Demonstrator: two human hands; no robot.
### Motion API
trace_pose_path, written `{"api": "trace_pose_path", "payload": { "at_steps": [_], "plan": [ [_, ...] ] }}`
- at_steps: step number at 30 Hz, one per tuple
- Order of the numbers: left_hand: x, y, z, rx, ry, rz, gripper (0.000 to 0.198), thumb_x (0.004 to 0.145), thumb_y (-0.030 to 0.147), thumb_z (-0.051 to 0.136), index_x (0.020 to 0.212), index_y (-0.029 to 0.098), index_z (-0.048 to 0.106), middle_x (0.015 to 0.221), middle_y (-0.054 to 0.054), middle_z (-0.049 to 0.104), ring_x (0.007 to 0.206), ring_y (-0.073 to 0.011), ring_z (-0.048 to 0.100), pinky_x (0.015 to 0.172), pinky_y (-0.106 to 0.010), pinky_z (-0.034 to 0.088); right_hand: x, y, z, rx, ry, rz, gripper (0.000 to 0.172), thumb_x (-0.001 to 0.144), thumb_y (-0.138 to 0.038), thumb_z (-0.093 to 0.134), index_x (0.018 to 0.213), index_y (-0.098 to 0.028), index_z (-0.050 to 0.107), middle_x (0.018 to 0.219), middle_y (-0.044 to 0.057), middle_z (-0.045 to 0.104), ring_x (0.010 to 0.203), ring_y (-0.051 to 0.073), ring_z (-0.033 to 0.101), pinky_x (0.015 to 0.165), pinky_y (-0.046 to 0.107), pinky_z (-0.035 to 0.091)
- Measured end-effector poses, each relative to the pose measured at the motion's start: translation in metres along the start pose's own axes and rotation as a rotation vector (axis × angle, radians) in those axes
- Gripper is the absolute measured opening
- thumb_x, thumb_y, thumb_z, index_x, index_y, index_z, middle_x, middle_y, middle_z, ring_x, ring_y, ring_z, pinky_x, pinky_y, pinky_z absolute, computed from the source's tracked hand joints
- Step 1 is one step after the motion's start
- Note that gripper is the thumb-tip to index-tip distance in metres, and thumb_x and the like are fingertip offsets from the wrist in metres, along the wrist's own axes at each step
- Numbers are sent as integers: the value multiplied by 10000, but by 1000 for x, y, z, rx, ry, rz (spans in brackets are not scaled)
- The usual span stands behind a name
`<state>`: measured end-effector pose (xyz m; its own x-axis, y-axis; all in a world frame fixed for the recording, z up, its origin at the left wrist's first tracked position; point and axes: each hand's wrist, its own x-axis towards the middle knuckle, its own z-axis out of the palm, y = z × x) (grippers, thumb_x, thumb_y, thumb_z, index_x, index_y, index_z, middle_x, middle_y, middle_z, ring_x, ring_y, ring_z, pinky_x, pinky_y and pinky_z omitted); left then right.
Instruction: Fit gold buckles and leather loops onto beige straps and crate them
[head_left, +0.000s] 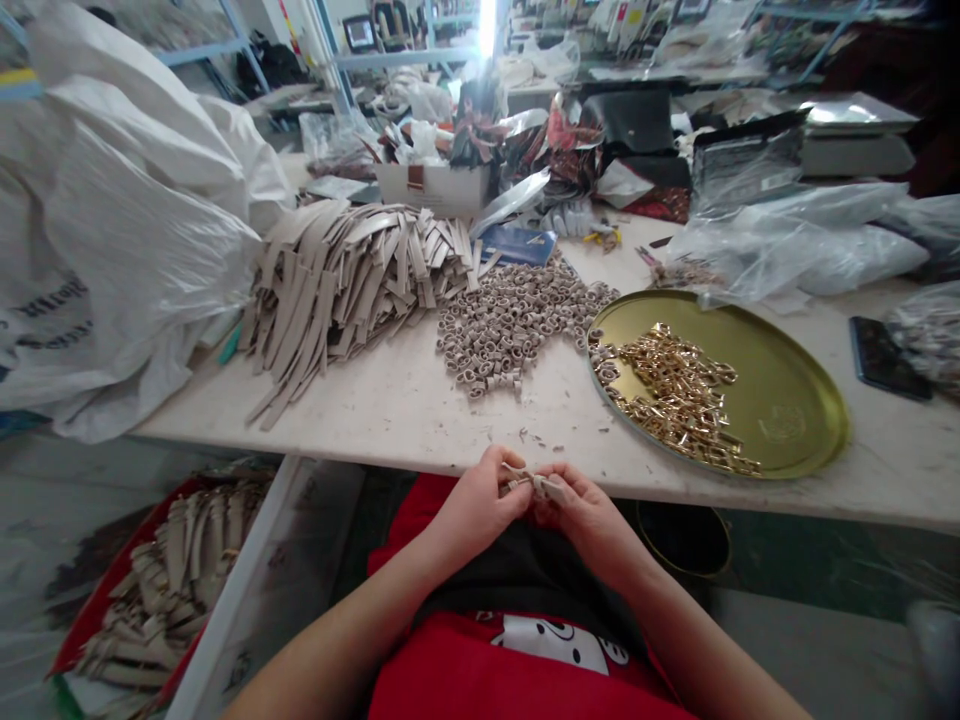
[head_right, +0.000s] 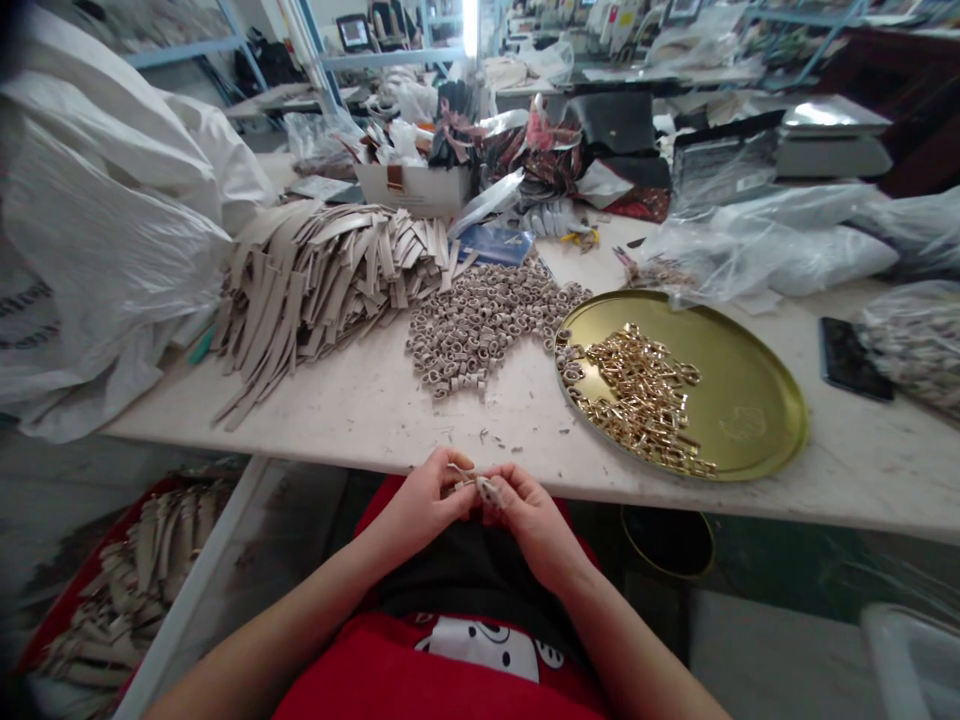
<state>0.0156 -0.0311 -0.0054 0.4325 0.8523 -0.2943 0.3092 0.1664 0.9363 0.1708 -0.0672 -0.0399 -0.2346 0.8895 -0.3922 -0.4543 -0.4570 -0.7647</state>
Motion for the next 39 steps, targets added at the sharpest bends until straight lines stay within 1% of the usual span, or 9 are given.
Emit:
{"api": "trace_pose_path", "payload": {
  "at_steps": [3,6,10,13,18,20,25,31,39],
  "plan": [
    [3,0,-3,183,51,-19,186,779,337,516,859,170,498,692,2,604,623,-127,547,563,-222,388,5,-1,-1,-75,-70,71,264,746,-424,635,858,-190,588,645,-32,533,590,93,452,600,223,367],
    [7,-2,-7,285,65,-34,186,761,350,541,801,168,553,709,-7,610,657,-140,539,578,-228,384,10,-4,-4,-58,-66,117,244,713,-377,681,757,-177,550,624,-38,518,577,86,440,575,208,345],
    [9,-3,-7,39,-20,-109,229,752,379,565,787,152,559,708,-8,607,635,-122,540,572,-216,402,15,-9,-6,11,-88,141,304,676,-374,709,659,-173,481,615,-33,507,588,97,456,577,215,354],
    [9,0,-7,-213,-83,-186,279,722,397,613,780,135,536,705,-8,598,589,-98,526,542,-204,409,18,-12,-5,-4,2,85,286,692,-378,691,711,-177,489,656,-32,520,604,99,475,595,224,376],
    [12,-3,-8,-371,-73,-247,282,683,355,668,763,123,528,705,-16,612,580,-86,532,562,-207,418,25,-12,-7,-368,204,-52,280,741,-432,613,766,-191,472,609,-47,483,529,95,443,524,226,370],
    [15,-6,-8,-398,-81,-260,302,677,362,674,798,113,553,739,-29,626,607,-93,551,592,-216,425,26,-10,-10,-503,228,-106,270,743,-413,607,819,-202,456,628,-52,485,524,94,442,512,222,368],
    [17,-8,-8,-394,-144,-318,339,648,361,700,836,105,581,685,-22,633,611,-108,575,604,-223,410,20,-11,-18,-716,-9,-60,186,815,-382,497,871,-206,470,582,-59,447,496,94,401,465,213,315],
    [3,-13,-3,-416,-201,-349,367,649,358,694,893,111,577,710,-33,651,659,-127,601,655,-253,427,3,-21,-15,-1119,-144,-236,84,828,-242,466,787,-196,523,651,-19,515,594,115,446,556,228,351],
    [-17,-10,7,-346,-218,-304,297,667,307,673,855,97,579,725,-45,640,654,-128,588,644,-254,437,-22,-20,-8,-1149,-278,-268,104,842,-201,438,773,-190,515,723,9,569,652,127,505,588,228,389]
  ]
}}
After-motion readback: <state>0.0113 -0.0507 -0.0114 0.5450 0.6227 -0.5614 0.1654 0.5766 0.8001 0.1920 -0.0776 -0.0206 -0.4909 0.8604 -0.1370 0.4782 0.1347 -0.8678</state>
